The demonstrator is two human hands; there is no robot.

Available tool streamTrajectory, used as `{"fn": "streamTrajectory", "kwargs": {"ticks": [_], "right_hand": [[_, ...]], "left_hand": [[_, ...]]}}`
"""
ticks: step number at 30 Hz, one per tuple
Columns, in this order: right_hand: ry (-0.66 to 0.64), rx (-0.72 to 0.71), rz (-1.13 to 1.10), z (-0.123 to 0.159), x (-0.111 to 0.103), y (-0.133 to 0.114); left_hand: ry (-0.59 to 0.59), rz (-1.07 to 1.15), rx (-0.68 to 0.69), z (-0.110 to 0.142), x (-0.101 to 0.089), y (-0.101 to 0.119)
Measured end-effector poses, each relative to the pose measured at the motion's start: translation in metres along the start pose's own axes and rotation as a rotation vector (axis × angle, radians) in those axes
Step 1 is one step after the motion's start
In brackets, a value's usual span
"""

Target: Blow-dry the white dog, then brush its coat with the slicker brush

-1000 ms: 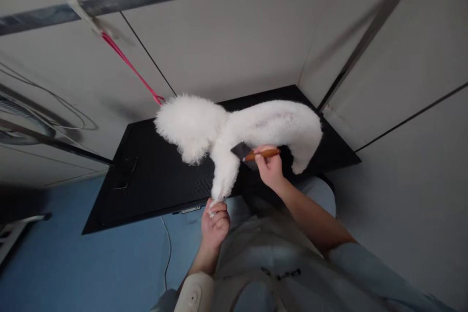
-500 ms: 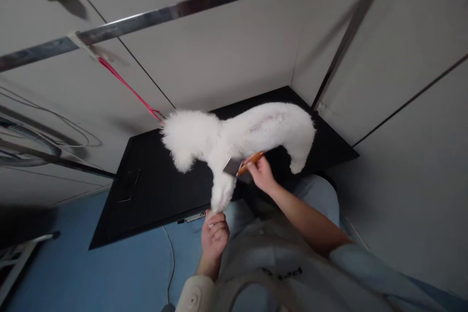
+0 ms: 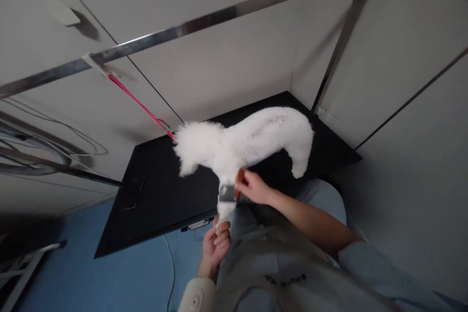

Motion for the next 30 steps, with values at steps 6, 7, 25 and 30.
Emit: {"fn": "streamTrajectory", "kwargs": {"ticks": [6, 7, 25, 30], "right_hand": [[0.032, 0.046, 0.062, 0.006, -0.003, -0.001], [-0.026, 0.060, 0.069, 0.008, 0.002, -0.001], [0.055, 0.232, 0.164, 0.035, -0.014, -0.006], [0.026, 0.173, 0.269, 0.035, -0.013, -0.021]], "left_hand": [[-0.086, -0.223, 0.005, -0.013, 0.032, -0.006], [-0.103, -0.300, 0.031, -0.016, 0.036, -0.006], [-0.557, -1.643, 0.704, -0.002, 0.091, -0.016], [-0.596, -1.719, 0.759, -0.002, 0.093, -0.022]]}}
Point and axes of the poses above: each hand's wrist, its own z-axis away from the middle knuckle, its own x-axis out of the palm, y = z × x, the point moved 8 cm from there along -z, towards the middle knuckle, and after that the axes turned 12 degrees about z, right-handed, at the moved point
